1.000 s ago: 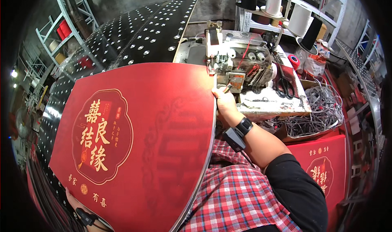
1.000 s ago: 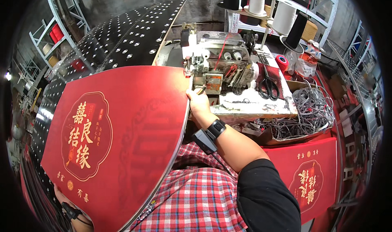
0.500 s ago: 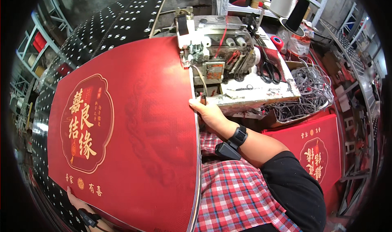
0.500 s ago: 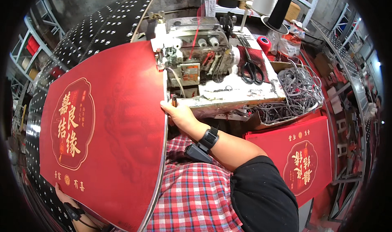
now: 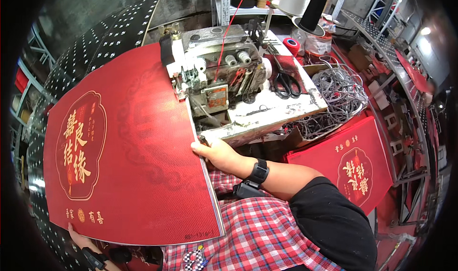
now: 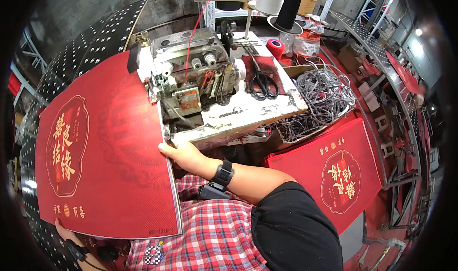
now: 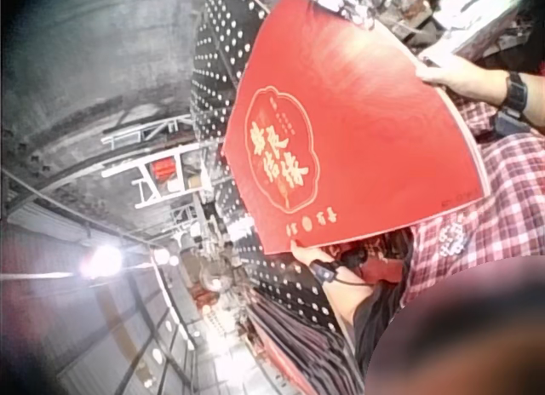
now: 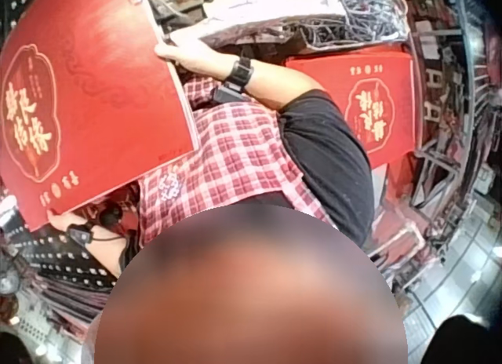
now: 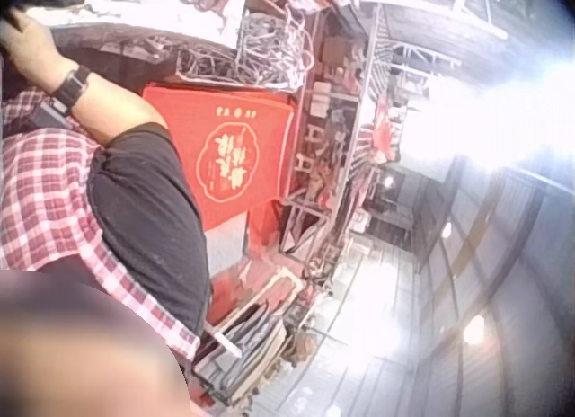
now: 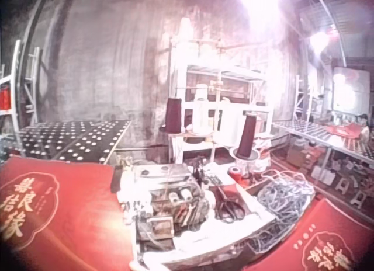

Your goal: Sewing the edges of decorative red floor mats using an industrial sewing machine.

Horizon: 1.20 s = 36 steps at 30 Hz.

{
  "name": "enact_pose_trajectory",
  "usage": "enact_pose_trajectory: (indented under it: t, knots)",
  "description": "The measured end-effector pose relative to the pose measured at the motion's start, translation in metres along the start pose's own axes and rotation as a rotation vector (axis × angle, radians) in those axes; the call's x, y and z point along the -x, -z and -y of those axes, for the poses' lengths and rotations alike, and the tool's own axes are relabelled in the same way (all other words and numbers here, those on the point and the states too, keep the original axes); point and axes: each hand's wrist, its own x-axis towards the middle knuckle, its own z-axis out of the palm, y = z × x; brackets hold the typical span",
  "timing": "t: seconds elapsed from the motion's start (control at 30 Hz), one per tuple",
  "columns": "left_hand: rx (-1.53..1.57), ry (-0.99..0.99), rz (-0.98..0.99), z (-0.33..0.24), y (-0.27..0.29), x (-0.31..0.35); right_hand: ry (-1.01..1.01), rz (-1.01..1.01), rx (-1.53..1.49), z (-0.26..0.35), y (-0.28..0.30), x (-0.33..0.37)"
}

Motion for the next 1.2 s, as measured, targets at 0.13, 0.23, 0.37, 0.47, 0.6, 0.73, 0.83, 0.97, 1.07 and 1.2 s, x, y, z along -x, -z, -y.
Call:
enact_pose_trajectory:
  t: [0.13,0.23,0.37,0.47,0.6,0.73,0.83,0.97,1.07,1.2]
  knots:
    - [-0.249,-0.27,0.392,-0.006,-0.007,0.004,0.018,-0.027,0.127,0.001,0.0,-0.002]
    - [-0.712,-0.767,0.552,-0.006,-0.022,0.007,-0.049,0.061,-0.111,0.002,0.0,0.001]
    - [-0.27,-0.256,0.13,-0.001,-0.081,-0.011,-0.027,0.033,-0.102,0.005,-0.003,-0.004]
    - [-0.196,-0.642,0.86,0.021,-0.086,-0.013,-0.085,0.034,-0.055,0.01,0.001,-0.006]
    - [-0.069,-0.124,0.033,-0.003,-0.105,-0.086,-0.163,0.041,0.016,0.015,0.009,-0.002]
    - [-0.125,-0.176,-0.009,-0.005,-0.114,-0.141,-0.034,-0.109,-0.09,0.009,0.017,-0.005]
    - [-0.149,-0.197,-0.007,-0.001,-0.132,-0.162,0.28,-0.411,0.27,0.004,0.03,-0.018]
    - [-0.255,-0.222,0.092,-0.001,-0.153,-0.186,0.436,-0.527,1.057,0.002,0.049,-0.023]
    - [-0.299,-0.224,0.19,-0.001,-0.164,-0.211,0.423,-0.482,1.215,0.002,0.052,-0.026]
    - [-0.339,-0.233,0.147,0.001,-0.172,-0.233,0.309,-0.362,1.295,0.007,0.052,-0.034]
